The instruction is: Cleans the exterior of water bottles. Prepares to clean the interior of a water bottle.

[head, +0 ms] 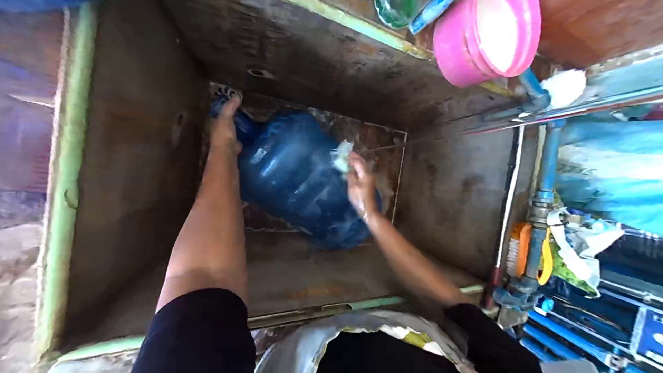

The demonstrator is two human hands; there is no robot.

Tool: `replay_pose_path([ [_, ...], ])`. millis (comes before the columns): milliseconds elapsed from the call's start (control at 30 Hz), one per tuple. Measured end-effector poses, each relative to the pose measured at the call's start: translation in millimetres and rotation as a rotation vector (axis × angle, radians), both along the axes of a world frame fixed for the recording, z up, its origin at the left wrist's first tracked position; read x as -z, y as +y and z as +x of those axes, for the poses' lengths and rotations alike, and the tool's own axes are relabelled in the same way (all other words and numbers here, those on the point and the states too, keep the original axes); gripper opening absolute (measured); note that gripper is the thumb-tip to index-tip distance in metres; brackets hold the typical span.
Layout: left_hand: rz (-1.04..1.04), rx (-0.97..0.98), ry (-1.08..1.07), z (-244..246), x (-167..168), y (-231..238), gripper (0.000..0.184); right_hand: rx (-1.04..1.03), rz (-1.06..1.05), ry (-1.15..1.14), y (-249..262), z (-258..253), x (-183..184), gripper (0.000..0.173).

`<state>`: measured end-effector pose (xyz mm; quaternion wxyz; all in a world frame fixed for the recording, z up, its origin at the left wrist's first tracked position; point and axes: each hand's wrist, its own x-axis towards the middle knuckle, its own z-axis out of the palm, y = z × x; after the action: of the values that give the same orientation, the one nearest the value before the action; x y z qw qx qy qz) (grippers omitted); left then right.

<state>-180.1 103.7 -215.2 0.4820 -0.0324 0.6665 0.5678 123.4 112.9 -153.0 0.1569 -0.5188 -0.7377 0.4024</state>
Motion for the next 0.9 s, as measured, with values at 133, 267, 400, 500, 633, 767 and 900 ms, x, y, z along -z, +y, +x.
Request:
replay_pose_path([
  [133,0.156,0.044,-0.022,19,-5,-6,0.038,-0.142,0.154,0.191,28,-35,-3,0.041],
  [267,0.338,0.215,-0.089,17,-15,-7,0.025,0.070,-0.241,-0.149,98,-19,18,0.040],
  [400,-0.178,-0.065,0.006,-9,11,-11,0.062,-0.192,-0.029,-0.228,-9,85,7,0.040],
  [500,-0.248,-0.144,0.070,-17,39,-23,0.068,-0.248,-0.148,-0.172,-33,121,0,0.042],
  [633,-0.004,-0.121,-0.004,-1,30,-16,0.047,0.151,-0.501,-0.276,51,104,39,0.043],
  [767,0.036,-0.034,-0.066,-20,26,-29,0.029,0.054,-0.371,-0.289,20,107,17,0.040],
  [900,-0.242,-0.073,-0.028,-19,26,-47,0.049,-0.279,-0.236,-0.200,-34,133,-13,0.039],
])
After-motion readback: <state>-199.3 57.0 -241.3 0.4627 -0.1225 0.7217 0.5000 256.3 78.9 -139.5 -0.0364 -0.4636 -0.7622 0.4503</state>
